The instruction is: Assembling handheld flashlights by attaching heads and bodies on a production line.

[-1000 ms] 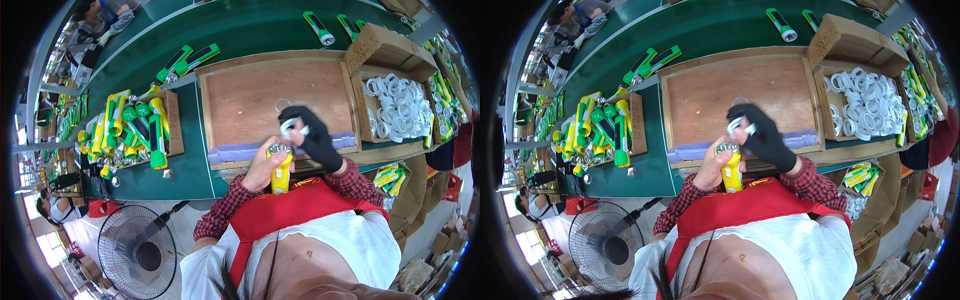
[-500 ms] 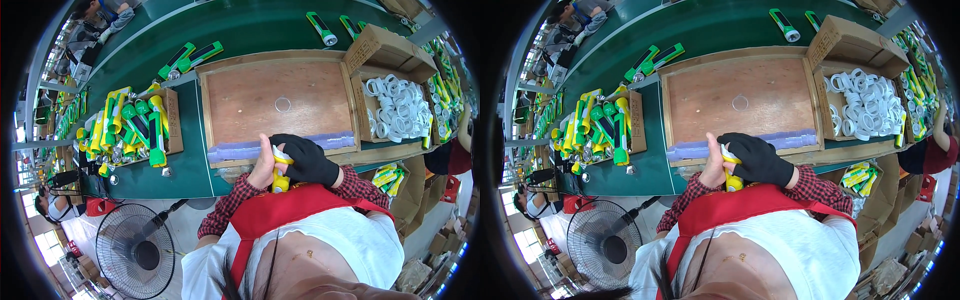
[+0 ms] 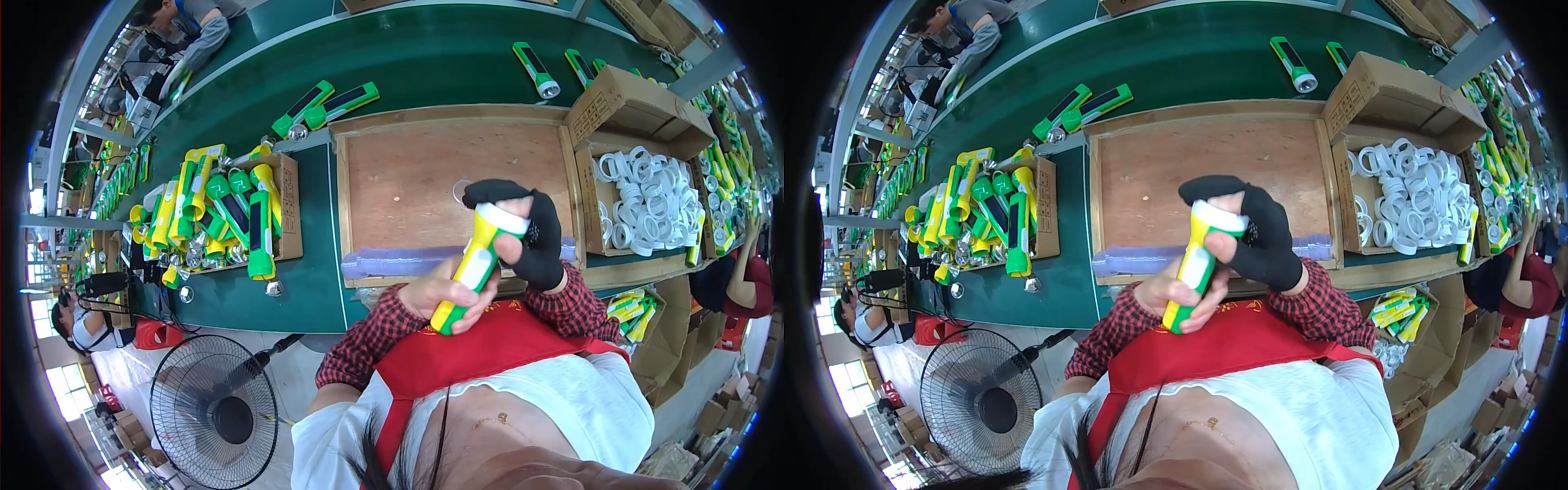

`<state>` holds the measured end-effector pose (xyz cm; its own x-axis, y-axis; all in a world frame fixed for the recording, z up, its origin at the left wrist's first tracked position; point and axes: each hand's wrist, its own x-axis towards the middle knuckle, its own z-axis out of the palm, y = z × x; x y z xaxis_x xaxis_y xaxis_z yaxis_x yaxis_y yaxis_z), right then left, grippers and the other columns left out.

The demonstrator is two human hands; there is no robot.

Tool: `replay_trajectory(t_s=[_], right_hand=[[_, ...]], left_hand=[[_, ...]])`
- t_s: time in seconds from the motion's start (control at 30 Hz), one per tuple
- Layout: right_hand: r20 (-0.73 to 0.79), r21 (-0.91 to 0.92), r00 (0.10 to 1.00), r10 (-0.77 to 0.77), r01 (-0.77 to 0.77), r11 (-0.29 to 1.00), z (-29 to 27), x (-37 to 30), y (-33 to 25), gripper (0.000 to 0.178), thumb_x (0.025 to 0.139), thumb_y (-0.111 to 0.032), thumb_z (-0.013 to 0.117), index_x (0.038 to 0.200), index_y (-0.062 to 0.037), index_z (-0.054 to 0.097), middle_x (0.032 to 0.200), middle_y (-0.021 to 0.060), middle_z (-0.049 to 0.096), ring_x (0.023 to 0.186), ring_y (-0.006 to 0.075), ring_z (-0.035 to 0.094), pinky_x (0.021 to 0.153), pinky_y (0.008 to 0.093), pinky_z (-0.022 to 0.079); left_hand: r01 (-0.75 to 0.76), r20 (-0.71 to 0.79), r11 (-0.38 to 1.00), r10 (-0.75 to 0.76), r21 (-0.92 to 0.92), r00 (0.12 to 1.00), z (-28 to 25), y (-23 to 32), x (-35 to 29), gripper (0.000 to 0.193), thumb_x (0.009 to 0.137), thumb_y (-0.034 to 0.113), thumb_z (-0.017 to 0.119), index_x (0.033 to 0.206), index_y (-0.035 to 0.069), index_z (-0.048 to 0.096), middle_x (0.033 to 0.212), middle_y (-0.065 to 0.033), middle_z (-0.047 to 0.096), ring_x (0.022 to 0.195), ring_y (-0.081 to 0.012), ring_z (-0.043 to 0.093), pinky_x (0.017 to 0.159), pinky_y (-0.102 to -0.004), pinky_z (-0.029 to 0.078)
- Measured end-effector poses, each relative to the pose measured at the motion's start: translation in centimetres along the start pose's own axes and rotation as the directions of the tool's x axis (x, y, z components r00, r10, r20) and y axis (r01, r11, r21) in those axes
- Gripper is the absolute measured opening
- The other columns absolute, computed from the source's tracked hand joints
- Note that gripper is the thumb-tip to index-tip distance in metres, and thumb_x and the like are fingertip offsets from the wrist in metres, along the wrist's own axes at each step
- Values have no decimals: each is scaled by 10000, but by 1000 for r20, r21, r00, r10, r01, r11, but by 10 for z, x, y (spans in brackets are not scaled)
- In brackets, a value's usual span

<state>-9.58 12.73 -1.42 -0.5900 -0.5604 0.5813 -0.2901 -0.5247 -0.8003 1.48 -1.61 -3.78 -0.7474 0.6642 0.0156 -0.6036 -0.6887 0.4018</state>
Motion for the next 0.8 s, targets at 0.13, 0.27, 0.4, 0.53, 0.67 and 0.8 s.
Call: replay_trajectory(t_s=[0.13,0.27,0.4,0.53,0.67,0.8], right_hand=[[28,6,997,70,-70,998,5,4,-2,329,846,-92,683,1127,-13,531,1222,243,589,1091,284,592,890,378,473],[-31,-140,991,128,-131,981,1,4,1,280,847,-73,662,1094,2,553,1206,207,615,1026,242,629,842,324,495],[-65,-297,993,96,-111,948,-4,2,8,264,860,-72,642,1096,6,554,1215,188,617,1021,245,642,826,325,509],[-40,-506,967,253,-238,829,-5,20,-3,356,811,-112,705,1132,-26,576,1137,129,629,968,230,653,801,302,509],[3,-570,975,220,-179,802,-7,31,1,286,787,-127,708,1039,-24,621,1028,115,623,913,231,618,778,301,486],[175,-188,979,101,-68,980,-16,33,-5,222,765,-95,724,965,-45,640,1007,131,616,886,211,613,755,308,485]], left_hand=[[51,311,923,77,-382,947,-12,-21,12,373,839,288,665,1010,39,446,644,-96,512,438,-182,531,392,-297,475],[-36,111,966,66,-255,992,-17,-15,9,356,862,305,628,1003,28,455,617,-83,502,427,-178,524,388,-293,467],[9,-354,928,132,372,926,-17,3,4,337,865,296,650,982,14,509,658,-76,575,460,-143,560,428,-256,466],[246,-92,-66,810,967,579,-26,6,18,409,763,245,763,979,-11,528,738,-73,618,507,-145,602,459,-261,487],[133,-366,384,637,914,679,-10,13,22,395,777,242,755,987,2,523,714,-81,606,495,-151,596,449,-252,481],[-21,-100,1000,22,11,995,8,11,8,339,819,234,706,967,19,488,646,-57,561,451,-139,554,409,-245,458]])
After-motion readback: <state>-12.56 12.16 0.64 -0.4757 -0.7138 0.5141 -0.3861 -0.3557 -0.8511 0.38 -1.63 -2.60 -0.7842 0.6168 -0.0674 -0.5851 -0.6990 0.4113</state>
